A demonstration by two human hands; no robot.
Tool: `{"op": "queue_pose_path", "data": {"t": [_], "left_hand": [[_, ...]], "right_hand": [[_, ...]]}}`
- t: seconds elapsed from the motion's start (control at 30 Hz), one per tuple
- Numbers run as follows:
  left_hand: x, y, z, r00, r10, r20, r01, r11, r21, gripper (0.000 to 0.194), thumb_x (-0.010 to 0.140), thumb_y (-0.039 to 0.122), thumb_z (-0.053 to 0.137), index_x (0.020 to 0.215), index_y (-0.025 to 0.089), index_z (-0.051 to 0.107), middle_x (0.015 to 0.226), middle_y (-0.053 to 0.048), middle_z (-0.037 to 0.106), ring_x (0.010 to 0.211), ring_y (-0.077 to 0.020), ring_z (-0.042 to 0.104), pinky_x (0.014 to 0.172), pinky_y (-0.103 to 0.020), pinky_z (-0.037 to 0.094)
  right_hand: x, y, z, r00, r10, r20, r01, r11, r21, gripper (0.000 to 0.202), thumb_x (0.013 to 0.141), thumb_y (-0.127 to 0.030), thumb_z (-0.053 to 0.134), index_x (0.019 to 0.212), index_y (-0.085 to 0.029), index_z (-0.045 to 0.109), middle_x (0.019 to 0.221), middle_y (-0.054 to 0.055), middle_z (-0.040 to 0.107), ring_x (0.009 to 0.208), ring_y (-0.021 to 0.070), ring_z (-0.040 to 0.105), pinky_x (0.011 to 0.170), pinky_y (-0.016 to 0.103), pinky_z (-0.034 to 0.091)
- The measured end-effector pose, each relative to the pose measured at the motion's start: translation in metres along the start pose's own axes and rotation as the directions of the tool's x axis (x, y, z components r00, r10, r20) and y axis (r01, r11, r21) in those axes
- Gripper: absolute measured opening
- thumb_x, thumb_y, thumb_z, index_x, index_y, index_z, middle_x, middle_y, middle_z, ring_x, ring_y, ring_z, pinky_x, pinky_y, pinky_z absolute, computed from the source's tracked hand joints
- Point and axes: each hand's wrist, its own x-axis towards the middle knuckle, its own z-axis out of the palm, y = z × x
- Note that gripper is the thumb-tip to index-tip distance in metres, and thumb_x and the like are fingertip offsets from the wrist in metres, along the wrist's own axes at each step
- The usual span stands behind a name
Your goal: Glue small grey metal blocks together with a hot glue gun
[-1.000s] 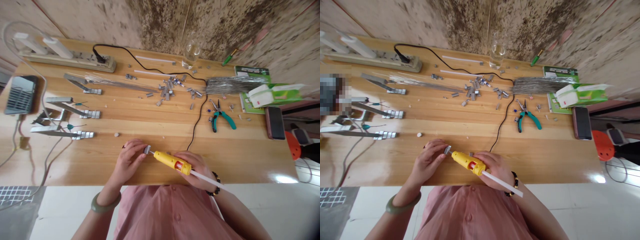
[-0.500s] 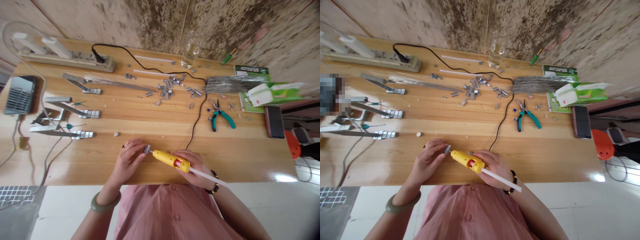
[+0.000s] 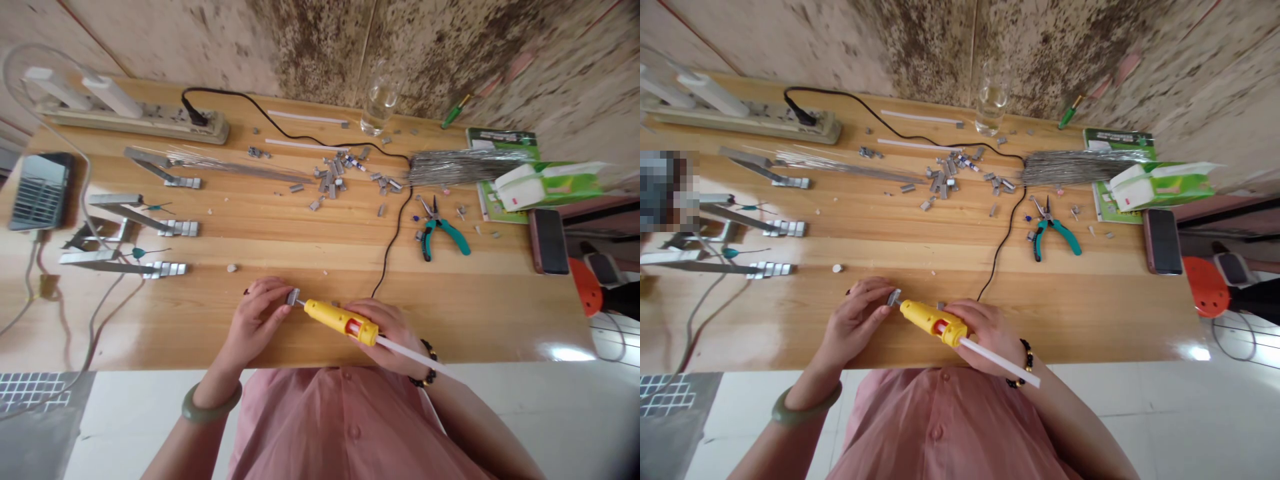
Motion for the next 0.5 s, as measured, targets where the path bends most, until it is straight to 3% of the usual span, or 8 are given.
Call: {"op": "queue_pose_path", "data": {"t": [0.5], "left_hand": [[0.0007, 0.0000, 0.0007, 1.000, 0.009, 0.016, -0.009, 1.000, 0.010, 0.023, 0.088, 0.020, 0.060, 0.110, 0.022, 0.062, 0.104, -0.007, 0.064, 0.103, -0.0216, 0.058, 0.091, -0.039, 0.043]], "right_hand": [[-0.0013, 0.0023, 0.0003, 0.999, 0.033, 0.013, -0.033, 0.999, -0.013, 0.034, 0.085, -0.026, 0.057, 0.119, -0.023, 0.054, 0.113, 0.008, 0.068, 0.105, 0.0218, 0.064, 0.090, 0.036, 0.053]]}}
